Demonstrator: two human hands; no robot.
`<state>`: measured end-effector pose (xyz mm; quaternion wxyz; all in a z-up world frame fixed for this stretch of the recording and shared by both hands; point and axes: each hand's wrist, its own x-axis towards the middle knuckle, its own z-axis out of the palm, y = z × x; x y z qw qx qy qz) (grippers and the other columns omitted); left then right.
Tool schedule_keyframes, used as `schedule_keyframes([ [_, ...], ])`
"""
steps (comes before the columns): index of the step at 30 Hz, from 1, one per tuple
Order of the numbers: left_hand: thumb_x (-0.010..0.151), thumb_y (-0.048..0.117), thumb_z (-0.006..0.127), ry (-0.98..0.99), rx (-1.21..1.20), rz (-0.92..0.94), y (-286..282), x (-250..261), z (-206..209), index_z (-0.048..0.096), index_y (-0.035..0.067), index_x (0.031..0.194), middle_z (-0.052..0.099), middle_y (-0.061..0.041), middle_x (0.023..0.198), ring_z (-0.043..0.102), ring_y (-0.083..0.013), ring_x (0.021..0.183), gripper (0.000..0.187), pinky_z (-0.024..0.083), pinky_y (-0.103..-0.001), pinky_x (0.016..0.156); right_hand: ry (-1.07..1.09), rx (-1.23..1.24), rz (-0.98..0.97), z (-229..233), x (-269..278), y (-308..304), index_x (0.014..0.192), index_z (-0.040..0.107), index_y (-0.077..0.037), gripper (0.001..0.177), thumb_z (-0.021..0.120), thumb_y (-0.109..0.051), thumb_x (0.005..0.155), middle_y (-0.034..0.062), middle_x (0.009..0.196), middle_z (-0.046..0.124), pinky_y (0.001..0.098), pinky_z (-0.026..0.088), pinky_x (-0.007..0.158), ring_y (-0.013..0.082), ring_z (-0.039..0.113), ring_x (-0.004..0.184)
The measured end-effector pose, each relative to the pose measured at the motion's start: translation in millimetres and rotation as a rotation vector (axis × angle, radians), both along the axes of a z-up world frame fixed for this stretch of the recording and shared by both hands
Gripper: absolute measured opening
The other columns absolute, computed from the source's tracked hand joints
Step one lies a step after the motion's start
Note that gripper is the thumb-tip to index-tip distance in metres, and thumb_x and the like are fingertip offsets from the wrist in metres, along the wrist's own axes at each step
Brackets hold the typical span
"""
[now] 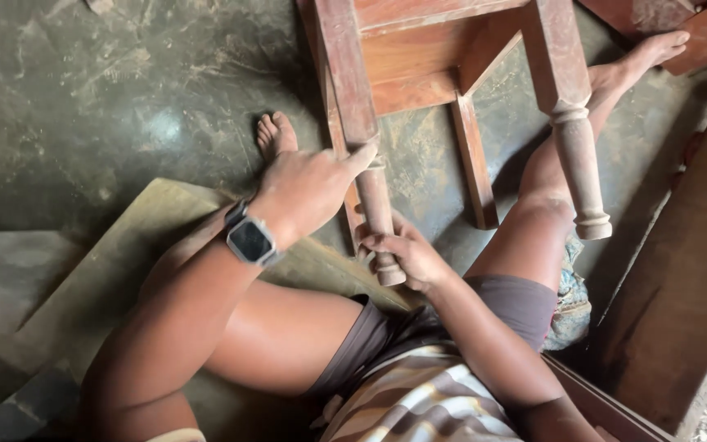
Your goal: The person sits on the floor and sands the legs of a wooden stool using a sanding block. They hold the stool steady with one hand while rubbing the sanding block along the turned legs.
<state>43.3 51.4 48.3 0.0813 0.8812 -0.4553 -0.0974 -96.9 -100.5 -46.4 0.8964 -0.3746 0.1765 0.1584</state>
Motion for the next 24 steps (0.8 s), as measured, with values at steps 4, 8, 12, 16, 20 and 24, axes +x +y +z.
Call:
schedule_keyframes([
  [4,0.093,0.01,0.049,-0.157,0.092,-0.04,-10.1,-5.6,-4.1,0.045,0.035,0.149,0.072,-0.008,0.077,0.076,-0.0319,0.067,0.061,0.044,-0.061,0.085,0.01,0.108,0.064,-5.9,0.5,3.9,0.114,0.055,0.007,0.033,0.066,-0.005,0.086,0.0194,0.08,0.063,0.0424,0.059,0.046,0.0271,0.069,0.059],
  [8,0.101,0.01,0.047,-0.117,-0.019,-0.029,-9.3,13.3,-9.3,0.068,0.023,0.128,0.071,-0.009,0.069,0.069,-0.0249,0.053,0.037,0.054,-0.036,0.05,0.039,0.262,0.052,15.0,1.3,0.0,0.114,0.058,0.006,0.028,0.063,0.005,0.086,0.0123,0.064,0.056,0.0432,0.058,0.042,0.0197,0.06,0.043],
  [12,0.102,0.029,0.05,-0.108,0.106,0.025,-7.9,20.6,-20.8,0.076,0.028,0.108,0.076,-0.019,0.087,0.066,-0.0669,0.092,0.026,0.05,-0.076,0.081,0.041,0.232,0.042,14.7,-1.4,4.7,0.138,0.05,0.006,0.053,0.06,0.001,0.086,0.004,0.063,0.048,0.0397,0.059,0.041,0.0133,0.056,0.042],
  [16,0.094,0.017,0.05,-0.33,-0.095,-0.067,-15.2,11.7,-29.5,0.077,0.021,0.104,0.074,-0.015,0.087,0.076,-0.0392,0.08,0.029,0.054,-0.049,0.078,0.093,0.182,-0.019,31.3,5.2,8.0,0.097,0.061,0.006,0.014,0.062,0.007,0.083,0.0078,0.058,0.048,0.0397,0.056,0.036,0.0175,0.057,0.036],
  [20,0.094,0.025,0.049,-0.191,0.112,0.017,1.3,23.9,-41.0,0.074,0.013,0.101,0.075,-0.02,0.094,0.06,-0.0697,0.103,0.028,0.051,-0.073,0.082,0.067,0.164,-0.018,15.9,0.1,10.1,0.108,0.06,0.003,0.023,0.06,0.006,0.085,0.0065,0.057,0.047,0.0374,0.056,0.036,0.0164,0.057,0.036],
  [24,0.092,0.014,0.05,-0.265,-0.098,-0.023,-13.1,11.8,-67.2,0.064,0.023,0.132,0.076,-0.008,0.08,0.076,-0.0414,0.069,0.044,0.031,-0.085,0.094,0.064,0.15,-0.009,20.6,5.9,9.7,0.098,0.06,0.005,0.016,0.063,0.007,0.083,0.0083,0.057,0.049,0.0399,0.055,0.034,0.0174,0.057,0.034],
])
